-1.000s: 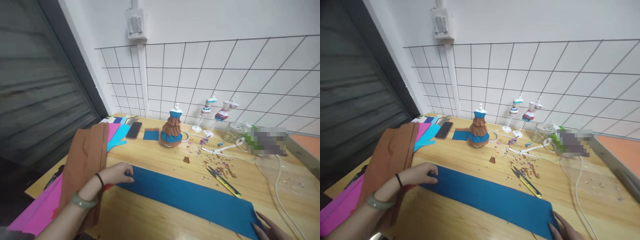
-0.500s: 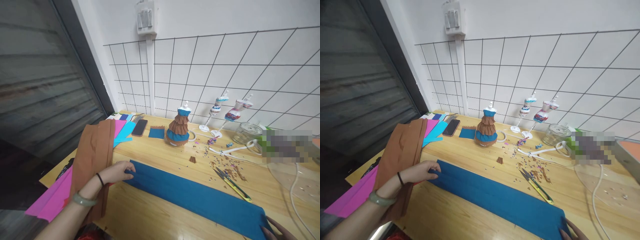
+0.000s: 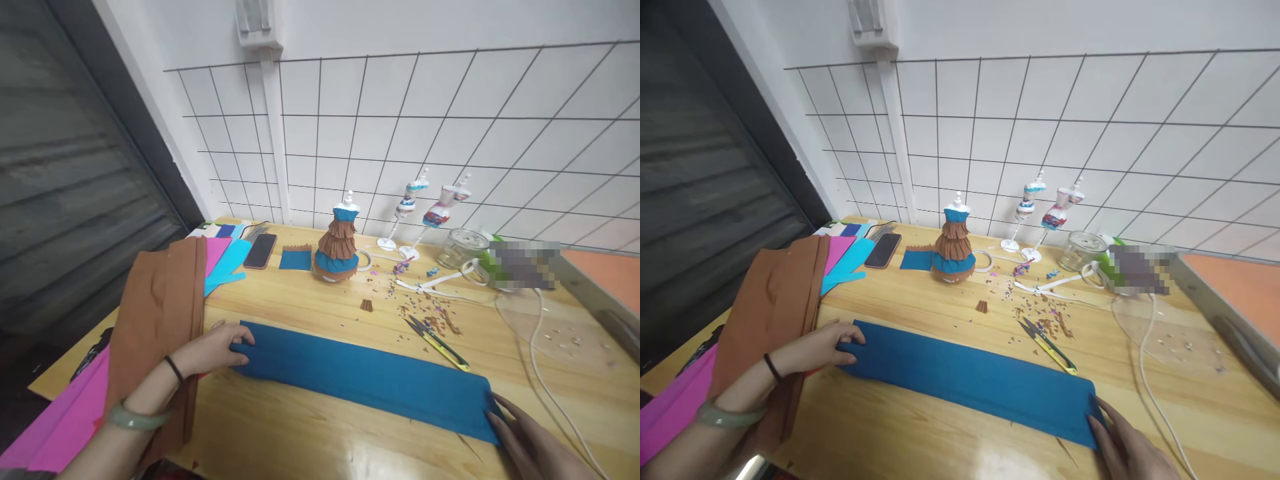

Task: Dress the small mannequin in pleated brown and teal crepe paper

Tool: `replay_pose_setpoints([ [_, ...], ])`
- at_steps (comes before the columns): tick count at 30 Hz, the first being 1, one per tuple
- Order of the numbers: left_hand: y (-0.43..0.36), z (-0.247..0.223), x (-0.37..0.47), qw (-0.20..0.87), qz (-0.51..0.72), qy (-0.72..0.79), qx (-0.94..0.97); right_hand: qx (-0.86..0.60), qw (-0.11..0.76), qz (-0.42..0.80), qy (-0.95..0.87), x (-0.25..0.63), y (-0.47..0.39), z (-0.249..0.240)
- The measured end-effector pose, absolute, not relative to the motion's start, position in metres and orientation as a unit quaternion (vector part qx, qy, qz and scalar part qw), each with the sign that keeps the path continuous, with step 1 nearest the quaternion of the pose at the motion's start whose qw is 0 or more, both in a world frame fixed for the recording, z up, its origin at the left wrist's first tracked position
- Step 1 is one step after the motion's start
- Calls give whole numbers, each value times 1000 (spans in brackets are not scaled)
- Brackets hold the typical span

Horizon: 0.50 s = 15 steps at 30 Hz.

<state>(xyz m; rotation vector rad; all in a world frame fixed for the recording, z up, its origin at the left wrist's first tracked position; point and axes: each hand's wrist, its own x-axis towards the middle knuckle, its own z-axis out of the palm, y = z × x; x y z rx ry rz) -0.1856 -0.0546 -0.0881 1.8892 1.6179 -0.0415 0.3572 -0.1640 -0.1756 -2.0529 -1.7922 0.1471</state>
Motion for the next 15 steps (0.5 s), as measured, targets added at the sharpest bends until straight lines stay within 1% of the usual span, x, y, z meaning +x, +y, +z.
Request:
replay_pose_setpoints([
  [8, -50, -87, -183, 309, -55, 610, 727, -736, 181, 35, -651, 347, -169, -168],
  [15, -49, -98, -188, 275, -53, 609, 742, -713, 155, -11, -683, 342, -169, -167],
])
